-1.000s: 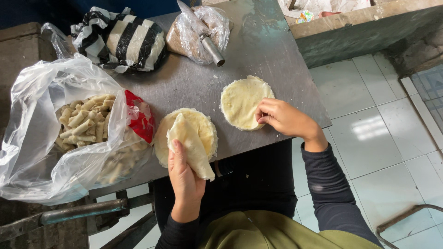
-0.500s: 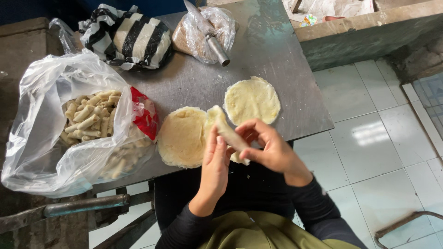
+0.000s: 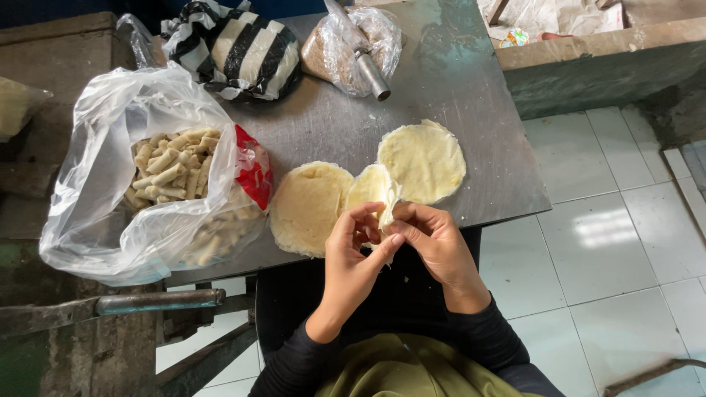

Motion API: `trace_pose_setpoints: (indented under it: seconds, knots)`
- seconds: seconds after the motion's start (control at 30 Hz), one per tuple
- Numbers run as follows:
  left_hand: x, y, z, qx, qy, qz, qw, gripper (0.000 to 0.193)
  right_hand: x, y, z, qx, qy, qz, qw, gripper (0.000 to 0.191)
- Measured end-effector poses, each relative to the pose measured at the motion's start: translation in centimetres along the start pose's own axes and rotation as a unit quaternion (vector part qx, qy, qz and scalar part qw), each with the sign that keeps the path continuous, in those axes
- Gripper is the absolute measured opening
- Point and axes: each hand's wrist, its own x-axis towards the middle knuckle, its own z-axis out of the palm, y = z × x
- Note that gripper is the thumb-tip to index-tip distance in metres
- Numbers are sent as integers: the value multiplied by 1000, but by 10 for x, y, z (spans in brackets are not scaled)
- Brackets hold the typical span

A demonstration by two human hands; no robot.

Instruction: The person cuts a round block of dough into pieces with a knife on a metal table, wraps the cut pieces in a plastic bag, then flattens and shapes dough portions into round discs by hand, pressing and stretching them on the table.

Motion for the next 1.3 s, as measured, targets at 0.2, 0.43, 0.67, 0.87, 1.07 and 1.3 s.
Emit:
trace_pose_setpoints:
  seconds: [0.2, 0.43, 0.67, 0.87, 1.07, 1.3]
  knots:
    - [-2, -9, -9, -97, -2, -74, 993, 24, 0, 2, 4, 40, -14, 47, 998, 5]
    - [1, -33, -19, -330, 7, -151, 932, 11, 5, 9, -5, 240, -32, 86, 966, 13]
    - [6, -30, -27, -473, 23, -241, 847, 35, 23, 2, -8, 351, 73, 207, 910, 38]
    - [3, -21, -21, -373, 35, -207, 904, 44, 18, 8, 0, 196, -7, 163, 967, 42]
    - [0, -22, -34, -296, 100, -29, 950, 19, 27, 23, -16, 168, 22, 180, 969, 34]
    - [23, -8, -64, -227, 178, 109, 951, 17, 32, -42, -64, 121, 113, -88, 982, 16]
